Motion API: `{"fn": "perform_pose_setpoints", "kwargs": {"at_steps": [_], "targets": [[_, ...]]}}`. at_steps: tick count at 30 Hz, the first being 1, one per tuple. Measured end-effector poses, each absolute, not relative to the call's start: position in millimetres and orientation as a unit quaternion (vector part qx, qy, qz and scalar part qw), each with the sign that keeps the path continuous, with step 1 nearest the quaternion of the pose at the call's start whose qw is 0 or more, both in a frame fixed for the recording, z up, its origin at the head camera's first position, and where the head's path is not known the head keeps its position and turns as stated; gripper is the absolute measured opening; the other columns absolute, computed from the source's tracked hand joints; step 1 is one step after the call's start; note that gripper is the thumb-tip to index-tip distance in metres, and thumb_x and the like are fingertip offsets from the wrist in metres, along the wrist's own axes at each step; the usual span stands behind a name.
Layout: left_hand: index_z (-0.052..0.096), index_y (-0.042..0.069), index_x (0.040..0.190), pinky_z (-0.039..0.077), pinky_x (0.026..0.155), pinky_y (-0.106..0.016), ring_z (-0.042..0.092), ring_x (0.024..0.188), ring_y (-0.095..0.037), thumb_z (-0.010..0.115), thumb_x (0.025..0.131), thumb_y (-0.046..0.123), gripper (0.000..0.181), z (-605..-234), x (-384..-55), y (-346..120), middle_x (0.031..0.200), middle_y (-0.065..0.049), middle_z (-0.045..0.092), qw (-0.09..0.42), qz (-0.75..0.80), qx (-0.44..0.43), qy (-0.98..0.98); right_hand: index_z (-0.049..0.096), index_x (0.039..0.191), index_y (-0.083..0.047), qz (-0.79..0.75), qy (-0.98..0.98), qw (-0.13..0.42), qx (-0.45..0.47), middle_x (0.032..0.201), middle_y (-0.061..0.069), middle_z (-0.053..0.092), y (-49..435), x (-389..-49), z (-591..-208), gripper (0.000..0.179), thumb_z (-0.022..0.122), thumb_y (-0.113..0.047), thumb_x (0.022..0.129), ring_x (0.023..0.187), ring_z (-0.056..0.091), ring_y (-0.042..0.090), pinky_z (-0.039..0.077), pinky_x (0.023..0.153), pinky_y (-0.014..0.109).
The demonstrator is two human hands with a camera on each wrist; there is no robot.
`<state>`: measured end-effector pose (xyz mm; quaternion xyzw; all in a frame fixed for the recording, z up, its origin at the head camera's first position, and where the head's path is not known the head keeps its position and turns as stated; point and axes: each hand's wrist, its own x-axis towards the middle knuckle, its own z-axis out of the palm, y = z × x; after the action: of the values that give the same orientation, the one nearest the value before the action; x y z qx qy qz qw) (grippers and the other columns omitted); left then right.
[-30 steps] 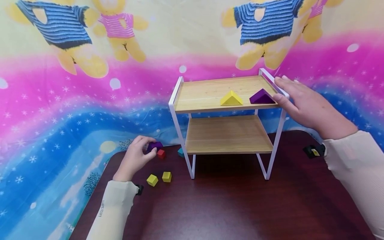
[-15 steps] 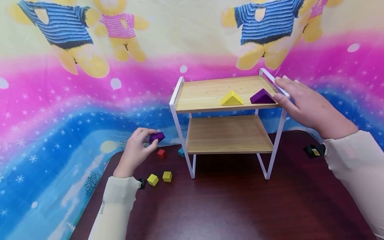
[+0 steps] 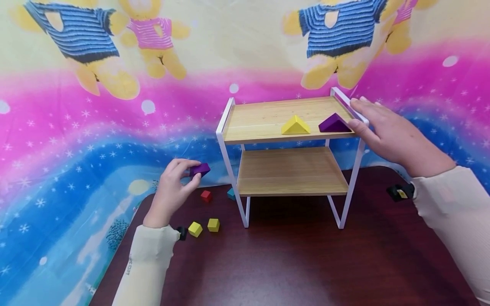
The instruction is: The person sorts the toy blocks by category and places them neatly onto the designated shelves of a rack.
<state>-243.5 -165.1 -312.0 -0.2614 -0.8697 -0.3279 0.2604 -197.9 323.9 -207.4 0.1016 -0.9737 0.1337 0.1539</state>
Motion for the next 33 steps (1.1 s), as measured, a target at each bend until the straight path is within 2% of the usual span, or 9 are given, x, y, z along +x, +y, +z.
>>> {"fn": "perform_pose_setpoints", "kwargs": {"at_steps": [9, 29, 33], "targets": [[0.068, 0.006, 0.125, 0.059, 0.085, -0.049, 0.058, 0.112, -0.028, 0.074, 0.092, 0.010, 0.033, -308.7, -238.3, -161.4, 0.124, -0.014, 0.059, 0.282, -0.330, -0.262, -0.862, 0.010, 0.164, -0.021, 0.133, -0.974, 0.154, 0.100, 0.168, 0.021, 0.010, 323.5, -198.2, -207.9, 0.069, 0.039, -0.048, 0.107, 0.152, 0.009, 0.046, 0.033, 0.094, 0.082], [0.068, 0.001, 0.124, 0.058, 0.088, -0.048, 0.056, 0.116, -0.026, 0.075, 0.091, 0.006, 0.034, -285.4, -227.0, -150.1, 0.125, -0.016, 0.058, 0.345, -0.336, -0.295, -0.825, 0.010, 0.164, -0.022, 0.131, -0.974, 0.156, 0.098, 0.168, 0.020, 0.011, 322.7, -197.8, -206.8, 0.069, 0.039, -0.048, 0.107, 0.151, 0.012, 0.047, 0.036, 0.092, 0.081], [0.068, 0.002, 0.123, 0.059, 0.088, -0.047, 0.057, 0.116, -0.026, 0.076, 0.090, 0.005, 0.035, -280.1, -223.5, -146.2, 0.125, -0.016, 0.059, 0.363, -0.333, -0.312, -0.813, 0.010, 0.164, -0.022, 0.130, -0.975, 0.152, 0.093, 0.168, 0.020, 0.010, 322.6, -196.8, -207.2, 0.070, 0.040, -0.049, 0.106, 0.151, 0.012, 0.047, 0.033, 0.094, 0.081]]}}
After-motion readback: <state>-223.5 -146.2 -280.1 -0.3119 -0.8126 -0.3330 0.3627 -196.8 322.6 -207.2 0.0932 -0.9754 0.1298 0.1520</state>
